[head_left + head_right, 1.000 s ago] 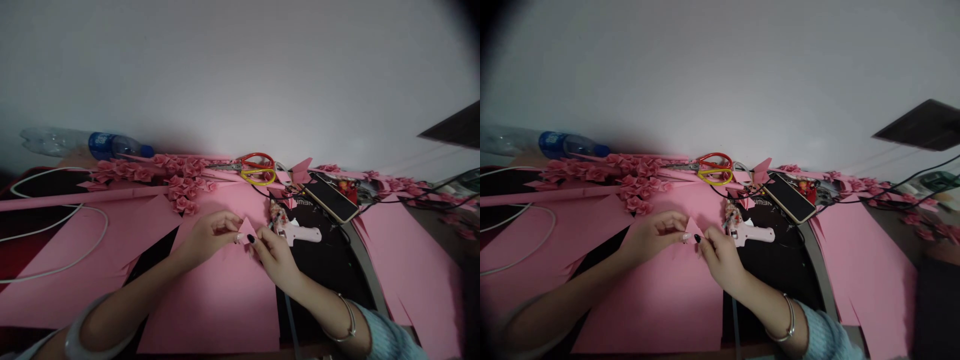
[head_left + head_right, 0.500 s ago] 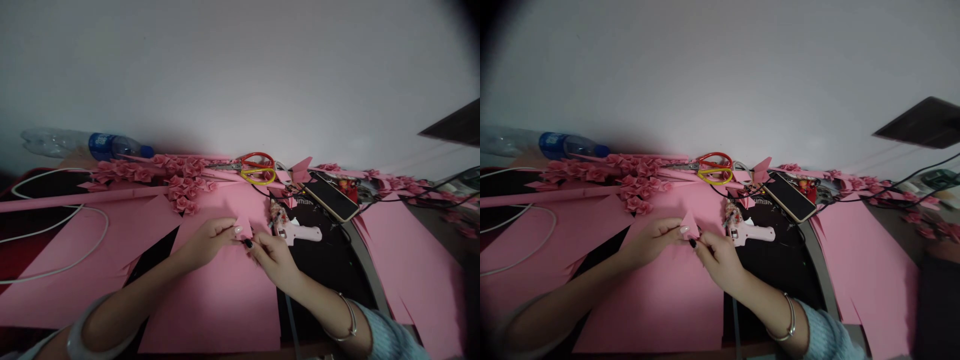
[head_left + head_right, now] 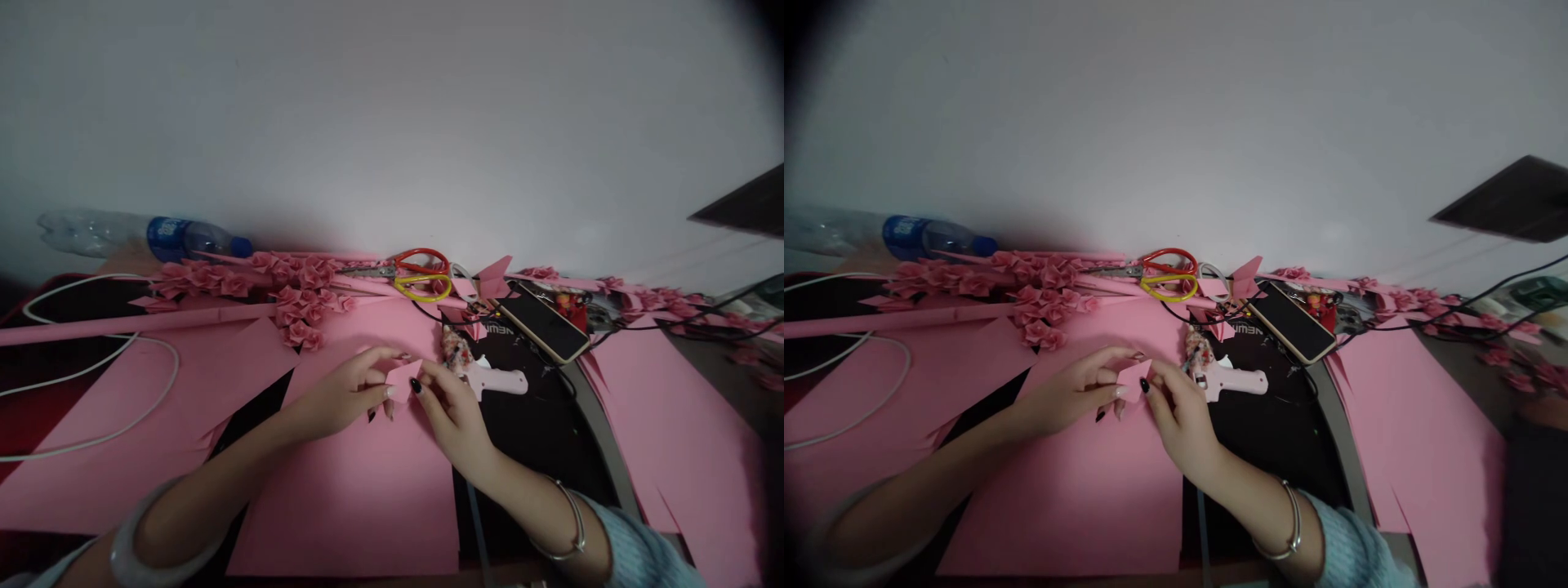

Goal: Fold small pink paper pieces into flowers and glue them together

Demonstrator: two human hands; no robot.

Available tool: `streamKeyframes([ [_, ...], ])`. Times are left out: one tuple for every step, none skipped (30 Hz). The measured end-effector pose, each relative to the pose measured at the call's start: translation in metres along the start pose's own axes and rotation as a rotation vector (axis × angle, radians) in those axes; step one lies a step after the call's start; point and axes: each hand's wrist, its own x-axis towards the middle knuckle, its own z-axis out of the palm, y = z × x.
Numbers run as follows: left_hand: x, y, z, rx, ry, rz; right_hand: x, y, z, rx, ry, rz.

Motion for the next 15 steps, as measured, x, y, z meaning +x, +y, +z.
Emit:
streamKeyframes([
  [-0.0003,-0.0001,0.0001,0.007,-0.014,-0.006,0.0004,-0.0011,-0.0006,-0.018,-0.002,-0.024],
  [-0.0007,0.0004,0.0000,0.014,-0.027,-0.013,0.0007,-0.0022,-0.0010,-0.026,0.001,-0.052],
  [-0.0010,0.0014,-0.0002,0.019,-0.038,-0.020,0.0010,-0.0031,-0.0014,-0.024,0.007,-0.084],
  [-0.0012,0.0027,-0.0006,0.021,-0.048,-0.025,0.0012,-0.0037,-0.0016,-0.019,0.016,-0.118],
  [-0.0013,0.0042,-0.0011,0.018,-0.054,-0.029,0.0011,-0.0040,-0.0018,-0.019,0.028,-0.154],
  [-0.0012,0.0057,-0.0017,0.009,-0.057,-0.029,0.0010,-0.0041,-0.0021,-0.028,0.043,-0.190],
  [-0.0010,0.0071,-0.0024,-0.005,-0.059,-0.029,0.0007,-0.0041,-0.0023,-0.048,0.059,-0.222],
  [-0.0006,0.0082,-0.0032,-0.019,-0.058,-0.026,0.0003,-0.0039,-0.0027,-0.075,0.072,-0.250],
  [-0.0003,0.0091,-0.0039,-0.031,-0.055,-0.025,0.0000,-0.0038,-0.0032,-0.103,0.081,-0.274],
  [0.0001,0.0095,-0.0046,-0.039,-0.049,-0.026,-0.0003,-0.0038,-0.0039,-0.128,0.088,-0.298],
  [0.0004,0.0095,-0.0053,-0.048,-0.041,-0.030,-0.0005,-0.0039,-0.0046,-0.145,0.092,-0.321],
  [0.0006,0.0092,-0.0058,-0.064,-0.036,-0.036,-0.0005,-0.0042,-0.0053,-0.156,0.090,-0.344],
  [0.0007,0.0086,-0.0062,-0.088,-0.036,-0.050,-0.0004,-0.0046,-0.0061,-0.160,0.086,-0.367],
  [0.0006,0.0077,-0.0065,-0.118,-0.041,-0.071,-0.0002,-0.0052,-0.0069,-0.162,0.077,-0.389],
  [0.0004,0.0068,-0.0067,-0.153,-0.049,-0.097,0.0001,-0.0058,-0.0075,-0.164,0.070,-0.410],
])
